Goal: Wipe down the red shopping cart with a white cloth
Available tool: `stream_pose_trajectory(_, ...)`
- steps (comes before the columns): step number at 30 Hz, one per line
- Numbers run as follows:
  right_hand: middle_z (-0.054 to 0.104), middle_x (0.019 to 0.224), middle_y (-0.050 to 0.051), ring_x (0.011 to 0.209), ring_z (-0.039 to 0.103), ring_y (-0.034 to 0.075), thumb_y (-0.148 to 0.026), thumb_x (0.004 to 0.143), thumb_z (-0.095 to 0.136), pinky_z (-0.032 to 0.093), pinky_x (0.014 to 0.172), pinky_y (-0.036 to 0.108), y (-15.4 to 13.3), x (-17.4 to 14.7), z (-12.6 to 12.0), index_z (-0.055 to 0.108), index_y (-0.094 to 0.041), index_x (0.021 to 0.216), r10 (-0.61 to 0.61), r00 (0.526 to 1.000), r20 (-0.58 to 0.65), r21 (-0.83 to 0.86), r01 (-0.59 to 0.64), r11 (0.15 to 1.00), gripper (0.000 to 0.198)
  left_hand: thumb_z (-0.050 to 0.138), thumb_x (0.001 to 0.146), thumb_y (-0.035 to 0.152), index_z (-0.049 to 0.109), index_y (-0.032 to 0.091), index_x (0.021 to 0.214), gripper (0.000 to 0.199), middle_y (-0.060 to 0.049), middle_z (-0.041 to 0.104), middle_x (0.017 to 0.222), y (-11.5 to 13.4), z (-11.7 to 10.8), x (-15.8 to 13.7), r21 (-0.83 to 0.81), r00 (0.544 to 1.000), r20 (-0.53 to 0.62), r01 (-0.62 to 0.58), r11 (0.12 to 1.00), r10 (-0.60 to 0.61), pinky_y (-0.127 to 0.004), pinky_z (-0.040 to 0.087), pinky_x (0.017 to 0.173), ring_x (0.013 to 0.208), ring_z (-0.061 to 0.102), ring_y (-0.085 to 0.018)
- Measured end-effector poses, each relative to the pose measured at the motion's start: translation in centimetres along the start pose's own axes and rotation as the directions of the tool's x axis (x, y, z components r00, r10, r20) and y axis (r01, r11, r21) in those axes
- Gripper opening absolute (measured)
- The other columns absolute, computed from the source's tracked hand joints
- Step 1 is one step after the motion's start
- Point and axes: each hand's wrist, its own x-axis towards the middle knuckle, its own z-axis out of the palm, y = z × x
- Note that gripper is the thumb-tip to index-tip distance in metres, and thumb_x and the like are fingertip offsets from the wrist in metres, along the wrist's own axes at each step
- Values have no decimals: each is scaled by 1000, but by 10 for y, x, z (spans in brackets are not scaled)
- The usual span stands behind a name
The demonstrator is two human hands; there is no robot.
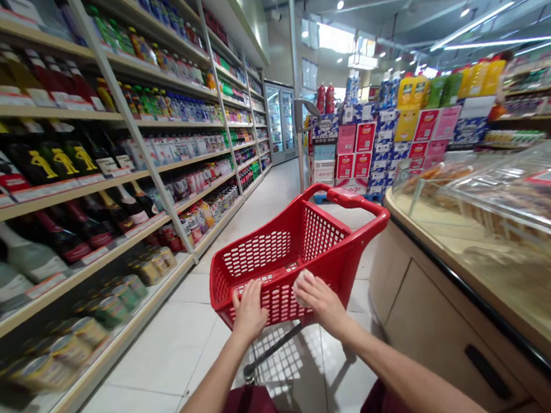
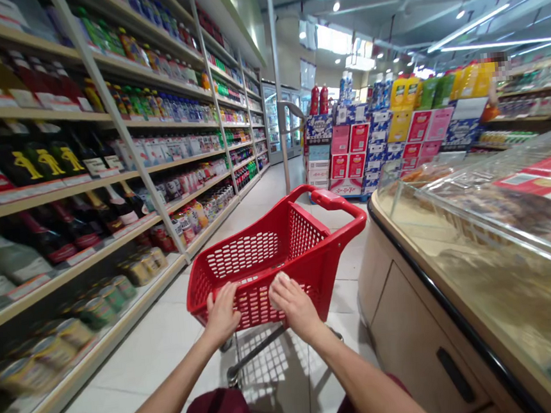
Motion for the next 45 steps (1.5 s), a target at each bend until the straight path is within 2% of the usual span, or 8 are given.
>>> stream_pose_trajectory(8,61,107,6,112,46,19,-9,83,36,42,89,37,4,-29,-24,61,-20,103,125,988,89,22,-127,992,33,37,59,10,41,10,119,60,-13,44,128,1,3,-5,-9,1000,-30,8,1000,-9,-51,12,103,122,33,-23)
stream_pose_trajectory(12,47,126,6,125,27,22,-16,86,36,30,98,42,-11,21,-37,51,-20,115,26,996,-85,-29,-28,999,34,37,60,10,41,12,118,58,-13,45,127,4,5,-5,-13,997,-75,24,1000,-25,-51,10,103,121,34,-23)
stream_pose_trajectory(15,48,125,5,124,29,23,-19,86,38,28,99,42,-9,61,-41,52,-22,114,11,1000,13,-122,-10,993,31,37,60,10,43,14,116,56,-12,46,125,4,4,-5,-25,995,-93,20,999,-22,-51,12,102,120,36,-23)
stream_pose_trajectory(19,53,118,4,116,38,23,-19,85,40,28,96,43,35,57,-61,55,-23,109,74,979,190,-277,-19,961,28,37,59,9,44,14,115,56,-12,48,123,3,3,-5,-31,997,-80,5,1000,-8,-51,13,102,119,37,-22)
stream_pose_trajectory(25,54,113,11,108,40,27,-14,83,39,32,87,44,110,35,-129,59,-18,101,368,929,-48,-509,-339,791,27,38,60,10,45,16,113,54,-12,49,123,5,5,-6,-50,993,-120,-5,999,-1,-51,12,102,118,38,-23)
stream_pose_trajectory(33,56,108,5,113,36,23,-15,82,42,31,93,35,83,36,-107,60,-20,98,125,989,83,-439,-76,895,24,38,60,11,45,16,113,54,-11,50,122,5,5,-4,-39,994,-105,-8,999,3,-53,15,101,118,38,-24)
stream_pose_trajectory(39,56,103,15,107,41,25,-10,82,36,33,92,42,135,26,-145,62,-11,93,326,939,-111,-474,-339,813,28,38,60,12,44,14,114,55,-12,48,124,10,4,-11,-34,995,-98,-8,999,4,-53,13,102,119,36,-24)
stream_pose_trajectory(45,55,109,3,115,36,18,-14,83,35,30,99,37,78,27,-97,60,-21,98,53,998,44,-340,-35,940,30,39,60,12,42,15,117,58,-12,46,125,11,7,-13,-6,991,-119,-62,998,61,-52,11,103,120,35,-24)
